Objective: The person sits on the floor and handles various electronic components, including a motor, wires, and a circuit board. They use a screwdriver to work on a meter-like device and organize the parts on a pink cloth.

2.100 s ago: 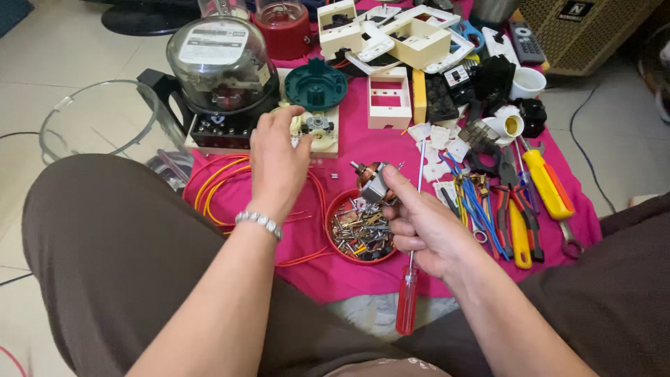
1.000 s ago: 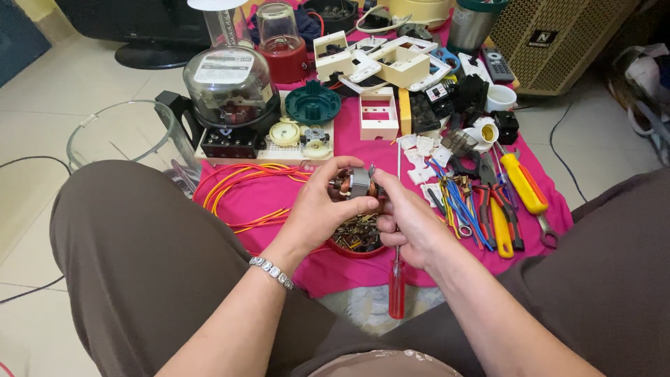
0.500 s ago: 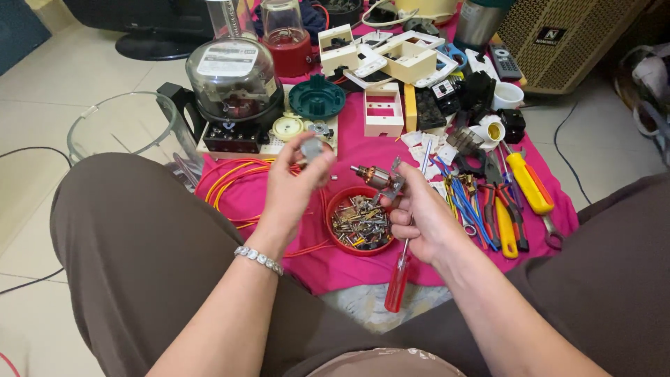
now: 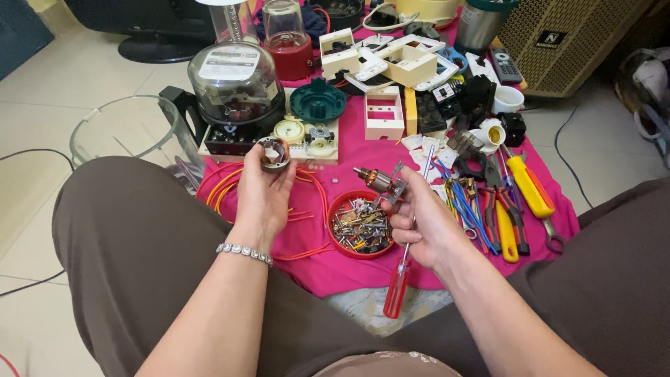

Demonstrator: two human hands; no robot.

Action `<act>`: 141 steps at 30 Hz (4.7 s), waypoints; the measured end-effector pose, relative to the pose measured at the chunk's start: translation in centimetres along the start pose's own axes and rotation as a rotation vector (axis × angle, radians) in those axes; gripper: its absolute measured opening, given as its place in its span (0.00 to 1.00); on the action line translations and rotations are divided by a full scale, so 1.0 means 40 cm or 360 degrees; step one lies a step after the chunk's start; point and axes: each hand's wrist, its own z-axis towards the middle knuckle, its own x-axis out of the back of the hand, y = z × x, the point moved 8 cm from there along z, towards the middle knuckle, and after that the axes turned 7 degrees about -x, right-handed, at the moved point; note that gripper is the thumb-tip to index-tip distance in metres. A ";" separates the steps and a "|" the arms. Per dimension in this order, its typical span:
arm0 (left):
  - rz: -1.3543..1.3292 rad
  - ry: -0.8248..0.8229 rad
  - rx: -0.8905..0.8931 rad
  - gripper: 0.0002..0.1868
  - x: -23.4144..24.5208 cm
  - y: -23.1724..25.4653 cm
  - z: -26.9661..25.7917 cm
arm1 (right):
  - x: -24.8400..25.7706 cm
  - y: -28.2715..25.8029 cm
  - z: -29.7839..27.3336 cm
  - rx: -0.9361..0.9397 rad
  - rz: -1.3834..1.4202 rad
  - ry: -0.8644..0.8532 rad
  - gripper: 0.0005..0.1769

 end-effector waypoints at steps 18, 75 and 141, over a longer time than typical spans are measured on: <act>0.0152 0.0077 -0.0101 0.24 0.054 -0.019 0.040 | -0.005 -0.004 0.001 -0.0029 0.0003 0.0000 0.24; 0.3088 -0.0152 -0.1531 0.33 -0.337 -0.177 0.064 | 0.092 -0.065 0.047 -0.0058 0.0281 0.0178 0.26; 0.2891 -0.0469 -0.1359 0.12 -0.399 -0.001 0.335 | 0.019 -0.150 0.103 0.0105 -0.0008 0.0179 0.27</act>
